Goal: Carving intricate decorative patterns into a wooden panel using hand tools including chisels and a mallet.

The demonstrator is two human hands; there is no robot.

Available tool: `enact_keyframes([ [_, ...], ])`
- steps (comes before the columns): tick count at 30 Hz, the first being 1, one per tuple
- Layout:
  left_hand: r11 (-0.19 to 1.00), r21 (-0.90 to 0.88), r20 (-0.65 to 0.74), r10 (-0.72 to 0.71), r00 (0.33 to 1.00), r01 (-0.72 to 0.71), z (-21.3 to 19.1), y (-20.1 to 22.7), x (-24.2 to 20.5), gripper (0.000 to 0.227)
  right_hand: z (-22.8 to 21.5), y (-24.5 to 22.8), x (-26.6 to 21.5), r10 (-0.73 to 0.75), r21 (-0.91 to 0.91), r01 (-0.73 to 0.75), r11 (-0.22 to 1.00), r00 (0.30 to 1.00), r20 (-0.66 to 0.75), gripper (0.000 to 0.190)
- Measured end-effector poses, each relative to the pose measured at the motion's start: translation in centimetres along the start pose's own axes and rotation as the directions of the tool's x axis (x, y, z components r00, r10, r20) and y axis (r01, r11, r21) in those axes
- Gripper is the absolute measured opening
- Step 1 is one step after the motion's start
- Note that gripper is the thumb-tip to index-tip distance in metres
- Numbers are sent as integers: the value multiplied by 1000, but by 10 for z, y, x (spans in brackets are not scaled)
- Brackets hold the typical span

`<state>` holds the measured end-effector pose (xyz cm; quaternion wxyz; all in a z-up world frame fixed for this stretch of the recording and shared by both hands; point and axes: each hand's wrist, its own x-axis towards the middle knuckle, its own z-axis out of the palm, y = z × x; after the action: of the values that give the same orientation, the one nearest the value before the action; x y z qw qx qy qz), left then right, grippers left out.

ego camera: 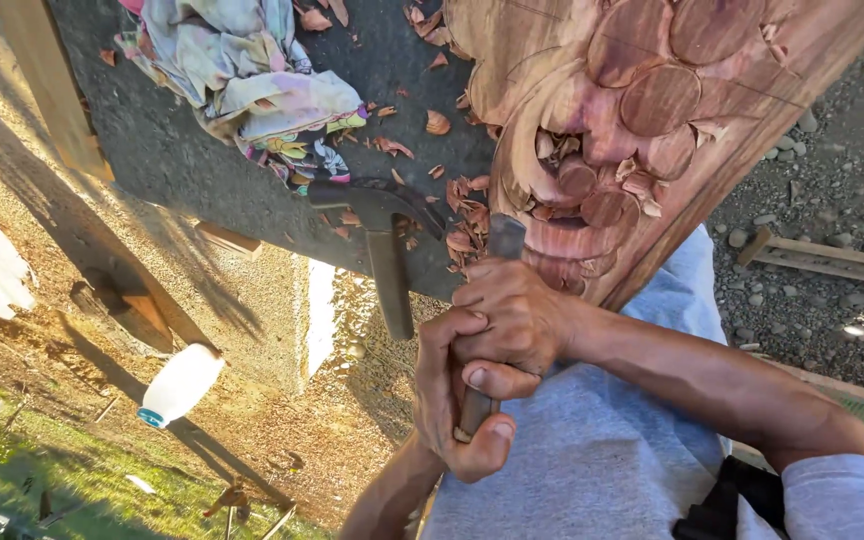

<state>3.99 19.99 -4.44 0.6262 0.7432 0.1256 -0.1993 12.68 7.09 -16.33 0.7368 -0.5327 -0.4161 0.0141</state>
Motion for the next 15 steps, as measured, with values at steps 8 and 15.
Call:
enact_keyframes([
  [8,996,-79,71,41,997,-36,-12,-12,9,78,1,7,3,-13,-50,12,999,1000,-21,31],
  [15,983,-181,232,75,970,-32,-69,-23,48,81,21,24,12,21,-262,-18,965,1000,8,32],
])
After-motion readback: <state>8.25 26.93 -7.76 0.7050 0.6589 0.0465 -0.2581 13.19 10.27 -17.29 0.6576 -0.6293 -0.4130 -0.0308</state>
